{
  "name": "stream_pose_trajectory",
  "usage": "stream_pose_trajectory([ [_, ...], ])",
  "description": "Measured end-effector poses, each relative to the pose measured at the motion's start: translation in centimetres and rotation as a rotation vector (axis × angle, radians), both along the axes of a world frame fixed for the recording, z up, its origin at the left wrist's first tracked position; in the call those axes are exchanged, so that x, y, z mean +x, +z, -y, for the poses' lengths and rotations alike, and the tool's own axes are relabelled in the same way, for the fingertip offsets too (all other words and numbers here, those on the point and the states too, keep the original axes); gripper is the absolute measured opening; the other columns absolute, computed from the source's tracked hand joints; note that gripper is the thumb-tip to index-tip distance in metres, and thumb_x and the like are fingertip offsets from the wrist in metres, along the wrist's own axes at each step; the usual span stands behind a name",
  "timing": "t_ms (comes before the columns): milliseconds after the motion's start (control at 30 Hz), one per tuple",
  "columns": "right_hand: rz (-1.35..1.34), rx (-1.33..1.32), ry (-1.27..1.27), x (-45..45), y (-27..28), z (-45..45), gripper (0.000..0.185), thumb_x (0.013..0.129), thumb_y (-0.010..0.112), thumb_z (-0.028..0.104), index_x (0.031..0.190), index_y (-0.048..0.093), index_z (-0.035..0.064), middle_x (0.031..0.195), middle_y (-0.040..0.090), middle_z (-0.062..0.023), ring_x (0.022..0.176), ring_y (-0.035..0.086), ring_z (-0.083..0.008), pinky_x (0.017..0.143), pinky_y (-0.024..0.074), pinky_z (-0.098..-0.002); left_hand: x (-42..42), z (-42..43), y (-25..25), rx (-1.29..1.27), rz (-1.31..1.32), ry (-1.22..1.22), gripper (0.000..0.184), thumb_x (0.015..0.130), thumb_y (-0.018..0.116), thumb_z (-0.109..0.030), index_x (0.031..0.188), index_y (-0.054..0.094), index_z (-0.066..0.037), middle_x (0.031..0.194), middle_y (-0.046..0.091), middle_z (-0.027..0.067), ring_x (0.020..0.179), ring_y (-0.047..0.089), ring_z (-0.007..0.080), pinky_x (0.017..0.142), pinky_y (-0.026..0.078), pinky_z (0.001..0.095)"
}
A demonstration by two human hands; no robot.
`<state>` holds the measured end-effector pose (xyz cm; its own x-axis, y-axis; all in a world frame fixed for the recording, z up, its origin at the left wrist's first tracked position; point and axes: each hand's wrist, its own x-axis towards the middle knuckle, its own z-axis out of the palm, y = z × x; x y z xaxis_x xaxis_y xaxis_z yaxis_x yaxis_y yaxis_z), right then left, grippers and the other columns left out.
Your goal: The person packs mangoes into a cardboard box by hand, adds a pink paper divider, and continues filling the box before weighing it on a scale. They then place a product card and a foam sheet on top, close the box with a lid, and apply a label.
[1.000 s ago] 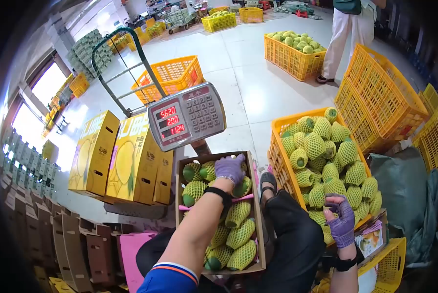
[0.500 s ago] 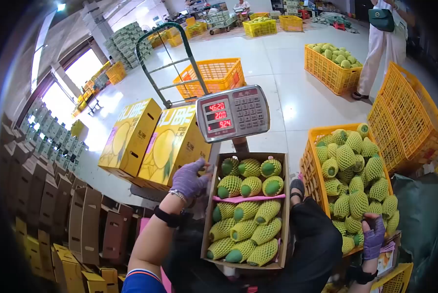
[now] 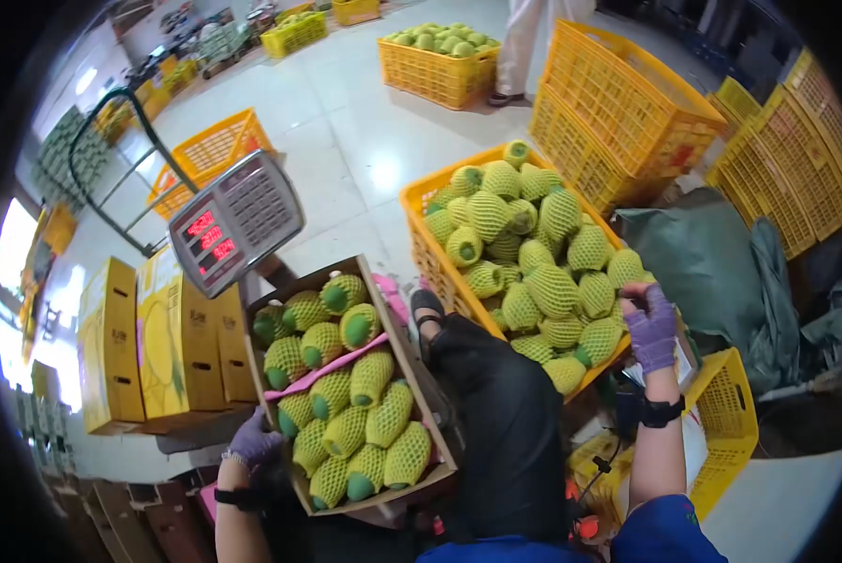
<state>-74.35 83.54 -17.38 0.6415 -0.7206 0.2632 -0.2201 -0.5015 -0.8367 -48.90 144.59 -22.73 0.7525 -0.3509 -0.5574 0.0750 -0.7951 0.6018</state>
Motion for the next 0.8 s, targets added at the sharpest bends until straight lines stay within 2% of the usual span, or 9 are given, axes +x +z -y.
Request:
stream_pose_trajectory([
  [133, -0.357, -0.022, -0.003, 0.6, -3.1, 1.3, 0.034, 0.076, 0.074, 0.01, 0.106, 0.06, 0.0019, 0.102, 0.064, -0.0143, 0.095, 0.063, -0.0257, 0.084, 0.0486, -0.0325, -2.2, -1.0, -3.1, -0.303, 0.044, 0.216, 0.06, 0.073, 0.067, -0.005, 0.13, 0.048, -0.001, 0.1, 0.067, 0.0121, 0.087, 0.063, 0.019, 0.077, 0.052, 0.0307],
  [200, -0.466, -0.144, 0.068, 3.0, -4.7, 0.9, 0.058, 0.071, 0.078, 0.019, 0.122, 0.056, 0.0038, 0.117, 0.06, -0.0213, 0.109, 0.059, -0.0337, 0.093, 0.0469, -0.0377, -2.6, -0.6, -2.6, -0.307, 0.084, 0.222, 0.06, 0.072, 0.066, -0.004, 0.129, 0.047, 0.003, 0.103, 0.067, 0.012, 0.089, 0.063, 0.0187, 0.078, 0.051, 0.0302],
  [267, -0.531, -0.31, 0.155, 5.7, -6.1, 0.5, 0.084, 0.067, 0.081, 0.03, 0.139, 0.042, 0.0076, 0.132, 0.05, -0.024, 0.12, 0.052, -0.0363, 0.1, 0.0432, -0.0411, -3.9, 1.9, 1.0, -0.048, 0.127, 0.201, 0.06, 0.072, 0.065, -0.001, 0.129, 0.047, 0.004, 0.108, 0.066, 0.012, 0.093, 0.063, 0.0187, 0.08, 0.051, 0.0299],
  [333, -0.53, -0.365, 0.239, 7.8, -9.3, 0.6, 0.099, 0.066, 0.081, 0.033, 0.147, 0.028, 0.0129, 0.143, 0.039, -0.0247, 0.126, 0.047, -0.0374, 0.104, 0.0416, -0.0415, -3.3, 1.2, -0.4, -0.147, 0.031, 0.211, 0.059, 0.072, 0.064, 0.002, 0.129, 0.047, 0.003, 0.111, 0.065, 0.012, 0.095, 0.062, 0.019, 0.081, 0.051, 0.0301],
  [400, -0.858, -0.216, 0.084, 10.1, -8.5, -0.7, 0.102, 0.066, 0.081, 0.034, 0.149, 0.023, 0.0165, 0.146, 0.033, -0.0249, 0.126, 0.046, -0.038, 0.103, 0.042, -0.0423, -3.3, 2.6, 1.7, -0.394, -0.194, 0.328, 0.059, 0.072, 0.065, 0.005, 0.129, 0.048, 0.001, 0.112, 0.064, 0.0102, 0.098, 0.062, 0.0198, 0.083, 0.05, 0.0308],
  [467, -0.854, -0.179, 0.073, 9.9, -8.7, -0.2, 0.099, 0.067, 0.08, 0.031, 0.148, 0.024, 0.0182, 0.144, 0.035, -0.024, 0.123, 0.049, -0.0376, 0.102, 0.0428, -0.043, -2.7, 1.4, 2.1, -0.305, -0.162, 0.257, 0.059, 0.073, 0.067, 0.005, 0.129, 0.049, 0.0, 0.102, 0.066, 0.0108, 0.088, 0.064, 0.0192, 0.075, 0.052, 0.031],
  [533, -0.645, -0.176, 0.073, 8.8, -9.0, 0.0, 0.097, 0.067, 0.08, 0.03, 0.146, 0.026, 0.0178, 0.14, 0.039, -0.0237, 0.12, 0.051, -0.0379, 0.101, 0.0436, -0.0439, -2.5, 0.5, 2.4, -0.235, -0.146, 0.44, 0.054, 0.078, 0.066, 0.004, 0.129, 0.05, -0.002, 0.085, 0.067, 0.0091, 0.062, 0.061, 0.0143, 0.056, 0.051, 0.0296],
  [633, -0.567, -0.203, -0.057, 8.4, -8.4, 2.3, 0.099, 0.063, 0.083, 0.033, 0.144, 0.029, 0.0157, 0.135, 0.043, -0.0211, 0.12, 0.049, -0.0384, 0.101, 0.0425, -0.0431, -1.7, -2.1, 2.7, -0.289, -0.069, 0.432, 0.052, 0.082, 0.064, 0.001, 0.131, 0.048, -0.004, 0.069, 0.063, 0.0075, 0.053, 0.059, 0.0165, 0.047, 0.047, 0.0264],
  [800, -0.526, -0.446, -0.065, 8.1, -4.4, 4.6, 0.081, 0.064, 0.084, 0.035, 0.131, 0.045, 0.0095, 0.128, 0.049, -0.0188, 0.118, 0.05, -0.0363, 0.099, 0.0434, -0.0434, -1.3, -1.1, 4.6, -0.305, -0.096, 0.406, 0.061, 0.08, 0.07, 0.001, 0.134, 0.042, 0.0, 0.081, 0.065, 0.0099, 0.051, 0.058, 0.0141, 0.045, 0.046, 0.0254],
])
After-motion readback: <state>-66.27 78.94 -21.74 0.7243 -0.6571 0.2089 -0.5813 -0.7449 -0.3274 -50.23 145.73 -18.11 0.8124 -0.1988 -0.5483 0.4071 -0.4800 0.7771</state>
